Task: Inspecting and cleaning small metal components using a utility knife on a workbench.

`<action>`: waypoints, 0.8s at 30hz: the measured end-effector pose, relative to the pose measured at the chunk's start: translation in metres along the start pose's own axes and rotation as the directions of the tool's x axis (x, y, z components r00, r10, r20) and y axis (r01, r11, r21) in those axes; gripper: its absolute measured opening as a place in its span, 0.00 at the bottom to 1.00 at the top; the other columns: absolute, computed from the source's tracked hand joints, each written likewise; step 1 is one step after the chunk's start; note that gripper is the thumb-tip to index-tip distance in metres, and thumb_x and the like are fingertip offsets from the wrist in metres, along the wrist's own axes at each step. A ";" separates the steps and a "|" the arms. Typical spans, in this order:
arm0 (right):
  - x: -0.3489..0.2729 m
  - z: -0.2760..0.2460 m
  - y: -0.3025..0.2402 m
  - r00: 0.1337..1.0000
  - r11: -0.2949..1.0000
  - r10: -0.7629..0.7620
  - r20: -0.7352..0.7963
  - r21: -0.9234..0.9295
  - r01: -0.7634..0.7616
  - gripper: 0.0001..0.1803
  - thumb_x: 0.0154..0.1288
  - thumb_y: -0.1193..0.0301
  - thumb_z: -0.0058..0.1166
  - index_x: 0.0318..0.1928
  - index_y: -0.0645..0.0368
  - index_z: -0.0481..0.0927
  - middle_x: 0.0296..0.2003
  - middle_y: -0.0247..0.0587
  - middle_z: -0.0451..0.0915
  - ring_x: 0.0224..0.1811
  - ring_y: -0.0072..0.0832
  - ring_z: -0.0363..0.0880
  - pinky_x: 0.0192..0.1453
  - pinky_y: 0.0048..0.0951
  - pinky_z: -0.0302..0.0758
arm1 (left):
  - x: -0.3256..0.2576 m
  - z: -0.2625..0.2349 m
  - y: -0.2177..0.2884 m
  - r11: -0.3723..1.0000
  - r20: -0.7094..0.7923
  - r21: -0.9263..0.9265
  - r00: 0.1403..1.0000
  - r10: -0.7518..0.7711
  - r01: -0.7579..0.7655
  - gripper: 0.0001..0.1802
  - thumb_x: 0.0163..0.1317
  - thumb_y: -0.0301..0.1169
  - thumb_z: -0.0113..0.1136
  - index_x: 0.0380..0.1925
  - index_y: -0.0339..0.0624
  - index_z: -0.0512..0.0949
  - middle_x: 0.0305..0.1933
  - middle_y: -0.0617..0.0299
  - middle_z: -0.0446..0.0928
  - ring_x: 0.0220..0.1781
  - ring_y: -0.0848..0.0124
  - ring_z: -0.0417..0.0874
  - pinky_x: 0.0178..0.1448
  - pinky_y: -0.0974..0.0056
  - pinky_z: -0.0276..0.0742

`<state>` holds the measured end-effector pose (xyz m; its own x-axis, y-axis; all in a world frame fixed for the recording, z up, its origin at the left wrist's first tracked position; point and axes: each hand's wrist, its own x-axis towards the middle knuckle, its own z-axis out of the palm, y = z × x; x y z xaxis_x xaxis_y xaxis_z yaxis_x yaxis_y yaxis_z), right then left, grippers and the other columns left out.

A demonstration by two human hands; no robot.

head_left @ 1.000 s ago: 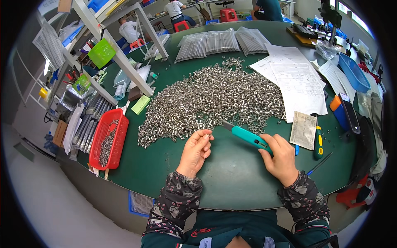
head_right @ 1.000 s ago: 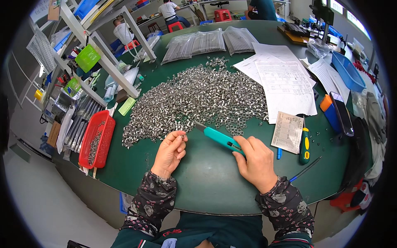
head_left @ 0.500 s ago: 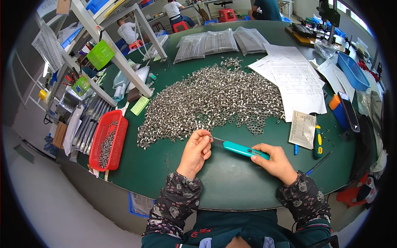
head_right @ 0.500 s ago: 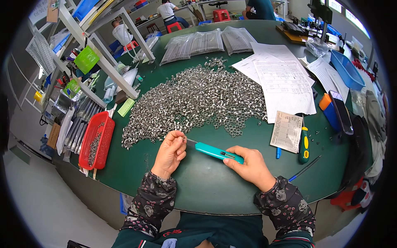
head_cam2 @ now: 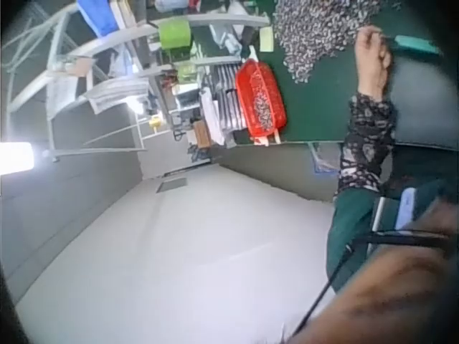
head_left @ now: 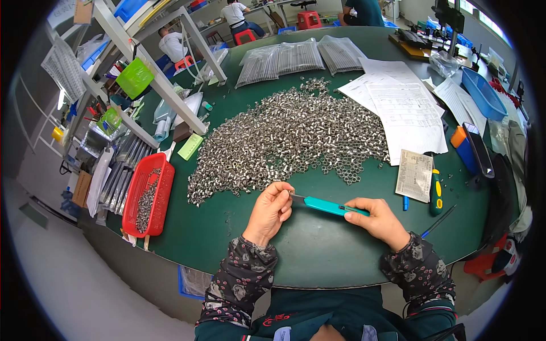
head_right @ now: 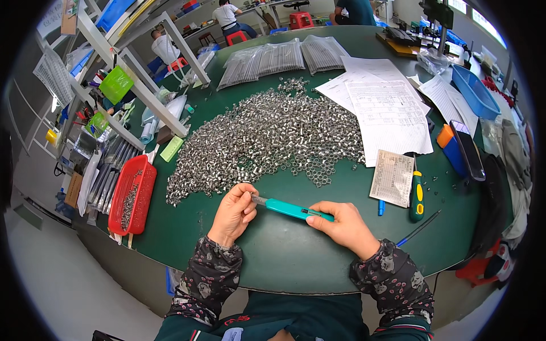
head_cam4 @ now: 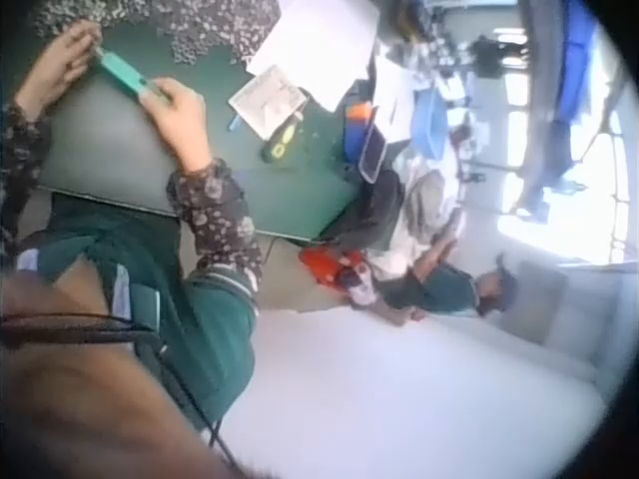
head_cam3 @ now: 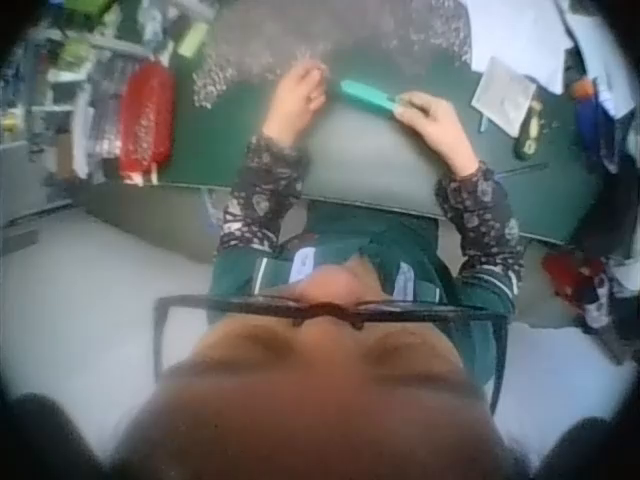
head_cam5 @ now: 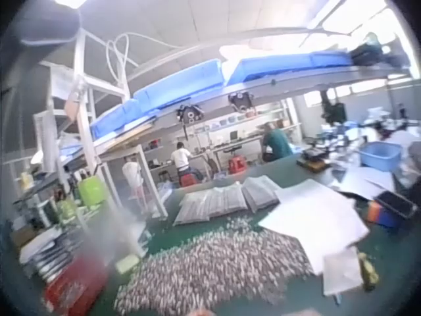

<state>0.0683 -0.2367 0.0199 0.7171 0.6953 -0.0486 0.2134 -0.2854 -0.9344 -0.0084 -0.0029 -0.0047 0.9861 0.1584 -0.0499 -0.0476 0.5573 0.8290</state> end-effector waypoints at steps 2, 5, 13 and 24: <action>0.001 0.001 -0.002 1.000 0.999 -0.018 -0.020 -0.029 0.017 0.14 0.53 0.66 0.55 0.35 0.65 0.77 0.21 0.37 0.74 0.25 0.18 0.68 0.31 0.22 0.67 | -0.001 0.000 0.000 1.000 -0.027 0.015 1.000 -0.006 0.006 0.06 0.61 0.29 0.49 0.35 0.39 0.70 0.23 0.70 0.64 0.20 0.83 0.61 0.17 0.79 0.57; 0.001 0.001 -0.001 0.996 0.993 -0.062 -0.060 -0.103 0.056 0.14 0.51 0.65 0.56 0.35 0.62 0.78 0.24 0.42 0.76 0.26 0.28 0.72 0.32 0.26 0.68 | 0.000 0.001 -0.001 1.000 -0.038 0.010 0.999 -0.006 0.006 0.06 0.61 0.28 0.49 0.35 0.38 0.71 0.22 0.70 0.64 0.21 0.83 0.61 0.18 0.80 0.57; 0.000 0.005 0.002 0.959 0.940 -0.228 -0.170 -0.297 0.171 0.14 0.49 0.63 0.56 0.34 0.57 0.79 0.26 0.43 0.76 0.26 0.39 0.74 0.30 0.34 0.68 | 0.000 -0.001 0.000 0.999 -0.046 0.039 0.999 -0.022 0.024 0.07 0.61 0.28 0.49 0.35 0.36 0.71 0.21 0.69 0.64 0.20 0.83 0.62 0.18 0.79 0.58; -0.001 0.006 -0.003 0.939 0.904 -0.273 -0.211 -0.389 0.176 0.13 0.46 0.67 0.58 0.34 0.58 0.78 0.22 0.42 0.72 0.23 0.37 0.71 0.27 0.32 0.67 | 0.001 -0.003 0.000 0.999 -0.036 0.034 0.999 -0.036 0.037 0.09 0.61 0.31 0.49 0.35 0.36 0.70 0.22 0.69 0.65 0.20 0.83 0.62 0.18 0.79 0.57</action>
<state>0.0626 -0.2328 0.0202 0.7548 0.5914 0.2838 0.5770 -0.3927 -0.7161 -0.0080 -0.0010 -0.0064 0.9808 0.1677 -0.0997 -0.0055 0.5346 0.8451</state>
